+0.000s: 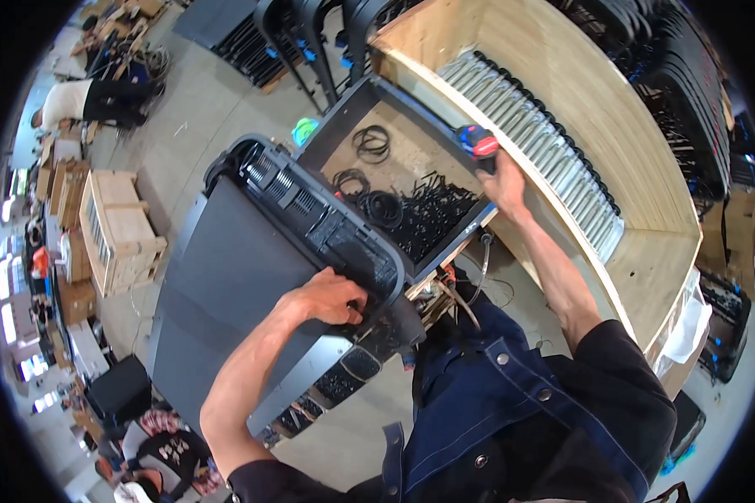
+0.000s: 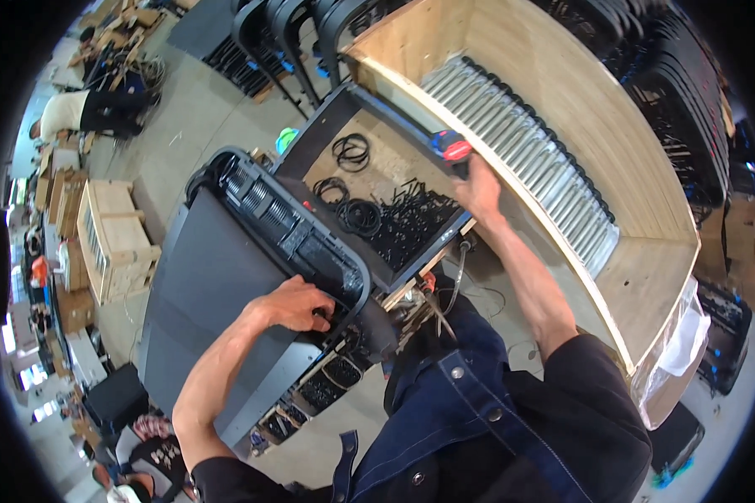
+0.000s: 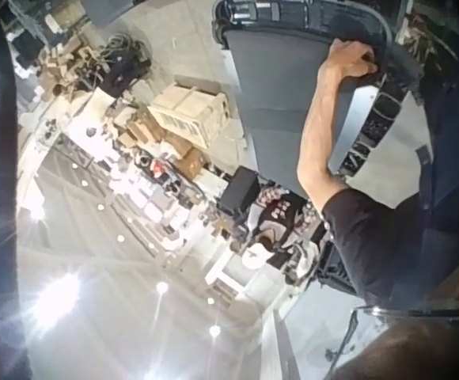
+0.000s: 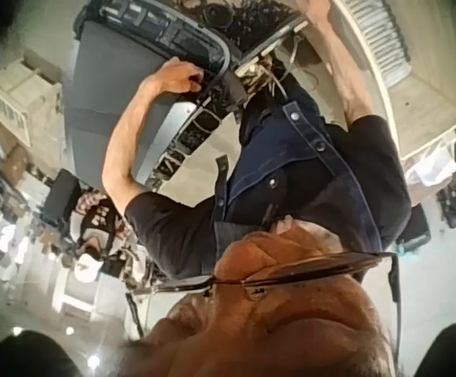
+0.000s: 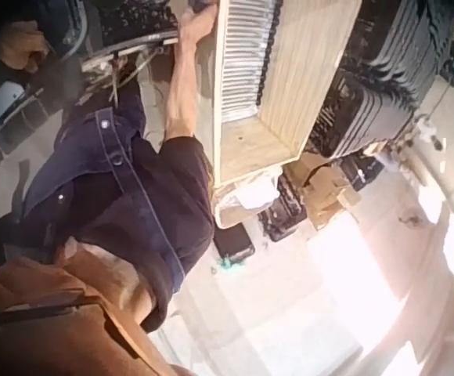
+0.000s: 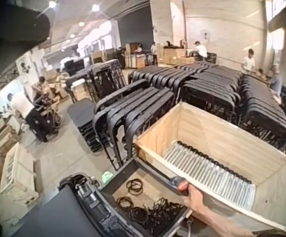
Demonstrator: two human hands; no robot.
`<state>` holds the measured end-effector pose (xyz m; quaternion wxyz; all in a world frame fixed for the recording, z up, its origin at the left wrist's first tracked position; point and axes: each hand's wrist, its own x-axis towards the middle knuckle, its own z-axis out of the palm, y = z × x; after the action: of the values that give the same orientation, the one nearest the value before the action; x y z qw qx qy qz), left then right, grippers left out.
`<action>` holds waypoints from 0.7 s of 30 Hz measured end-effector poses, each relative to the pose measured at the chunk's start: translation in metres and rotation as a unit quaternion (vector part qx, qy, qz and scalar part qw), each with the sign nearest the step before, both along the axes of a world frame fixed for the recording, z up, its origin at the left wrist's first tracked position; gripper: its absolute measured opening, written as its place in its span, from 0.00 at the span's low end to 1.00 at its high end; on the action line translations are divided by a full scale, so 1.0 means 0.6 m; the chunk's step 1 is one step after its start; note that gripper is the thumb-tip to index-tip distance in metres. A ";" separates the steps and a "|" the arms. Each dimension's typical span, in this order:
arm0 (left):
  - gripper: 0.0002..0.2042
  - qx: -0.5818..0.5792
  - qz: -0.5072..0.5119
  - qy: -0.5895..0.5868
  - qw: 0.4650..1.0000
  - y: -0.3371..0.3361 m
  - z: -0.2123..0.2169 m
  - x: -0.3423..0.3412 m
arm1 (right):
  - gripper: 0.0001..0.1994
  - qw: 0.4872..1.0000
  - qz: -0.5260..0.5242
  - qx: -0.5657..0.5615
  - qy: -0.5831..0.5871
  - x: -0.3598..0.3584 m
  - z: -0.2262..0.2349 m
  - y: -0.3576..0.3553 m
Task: Assembling the base and motor components of a treadmill using power tools in a factory.
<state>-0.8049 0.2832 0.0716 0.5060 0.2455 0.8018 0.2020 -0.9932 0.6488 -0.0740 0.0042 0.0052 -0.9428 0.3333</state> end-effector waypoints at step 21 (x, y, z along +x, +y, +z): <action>0.10 -0.036 -0.013 0.001 0.999 0.000 0.011 0.000 | 0.18 0.759 0.187 -0.353 -0.514 0.205 0.188 0.067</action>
<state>-0.8050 0.2835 0.0781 0.5163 0.2376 0.8059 0.1659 -0.8700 0.6890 0.0388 -0.5423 0.0071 -0.5988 0.5894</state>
